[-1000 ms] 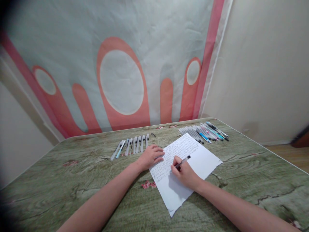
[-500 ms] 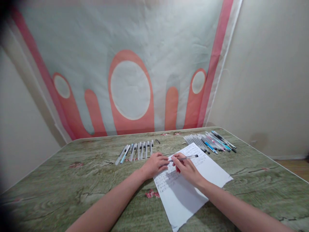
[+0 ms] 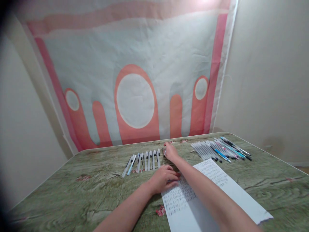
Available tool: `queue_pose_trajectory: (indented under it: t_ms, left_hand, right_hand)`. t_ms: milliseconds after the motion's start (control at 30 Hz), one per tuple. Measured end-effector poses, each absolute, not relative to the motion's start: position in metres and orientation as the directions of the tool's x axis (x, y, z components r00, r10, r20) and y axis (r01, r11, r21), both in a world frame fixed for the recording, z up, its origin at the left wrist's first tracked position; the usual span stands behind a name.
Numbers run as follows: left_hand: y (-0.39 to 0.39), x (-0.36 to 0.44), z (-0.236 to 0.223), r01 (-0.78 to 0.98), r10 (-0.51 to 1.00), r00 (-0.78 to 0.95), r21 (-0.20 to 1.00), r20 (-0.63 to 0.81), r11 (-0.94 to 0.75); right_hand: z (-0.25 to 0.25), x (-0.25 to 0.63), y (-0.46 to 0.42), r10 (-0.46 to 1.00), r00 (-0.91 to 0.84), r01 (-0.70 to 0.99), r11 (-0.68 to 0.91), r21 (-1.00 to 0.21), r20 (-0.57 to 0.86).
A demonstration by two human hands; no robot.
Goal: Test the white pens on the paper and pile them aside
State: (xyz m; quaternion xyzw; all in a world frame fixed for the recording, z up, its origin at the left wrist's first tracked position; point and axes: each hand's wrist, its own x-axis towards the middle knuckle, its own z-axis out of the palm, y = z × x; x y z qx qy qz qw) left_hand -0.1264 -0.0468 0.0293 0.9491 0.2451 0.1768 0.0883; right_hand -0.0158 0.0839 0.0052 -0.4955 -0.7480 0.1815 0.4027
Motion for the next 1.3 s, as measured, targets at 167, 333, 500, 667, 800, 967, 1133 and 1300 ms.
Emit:
queue_pose_trajectory:
  t_ms: [167, 333, 500, 667, 800, 967, 1133, 1300]
  left_hand:
    - [-0.044, -0.127, 0.028, 0.509, 0.673, 0.61, 0.444, 0.418, -0.737]
    - [-0.032, -0.13, 0.023, 0.396, 0.892, 0.091, 0.806, 0.442, -0.44]
    - [-0.025, -0.125, 0.017, 0.139, 0.929, 0.029, 0.919, 0.368, -0.369]
    - [-0.02, -0.124, 0.017, 0.009, 0.931, -0.074, 0.933, 0.358, -0.359]
    - [-0.014, -0.13, 0.019, -0.105, 0.93, -0.203, 0.938, 0.306, -0.331]
    - [-0.009, -0.132, 0.017, -0.162, 0.924, -0.263, 0.931, 0.278, -0.326]
    - [-0.007, -0.133, 0.015, -0.161, 0.922, -0.272, 0.932, 0.274, -0.325]
    - [-0.009, -0.133, 0.018, -0.137, 0.928, -0.244, 0.937, 0.283, -0.321]
  right_hand:
    - [0.006, 0.003, 0.068, 0.861, -0.213, 0.483, 0.504, -0.716, 0.462]
    - [0.016, 0.016, 0.022, 0.837, -0.178, 0.354, 0.544, -0.76, 0.517]
    - [0.014, 0.013, -0.016, 0.823, -0.124, 0.274, 0.566, -0.778, 0.555]
    - [0.016, 0.018, -0.02, 0.758, -0.152, 0.262, 0.649, -0.714, 0.634]
    - [0.021, 0.026, -0.027, 0.658, -0.256, 0.331, 0.748, -0.575, 0.708]
    - [0.016, 0.025, -0.032, 0.504, -0.356, 0.386, 0.846, -0.368, 0.787]
    - [0.01, 0.022, -0.026, 0.471, -0.387, 0.371, 0.867, -0.334, 0.793]
    - [0.009, 0.022, -0.024, 0.48, -0.381, 0.368, 0.863, -0.347, 0.79]
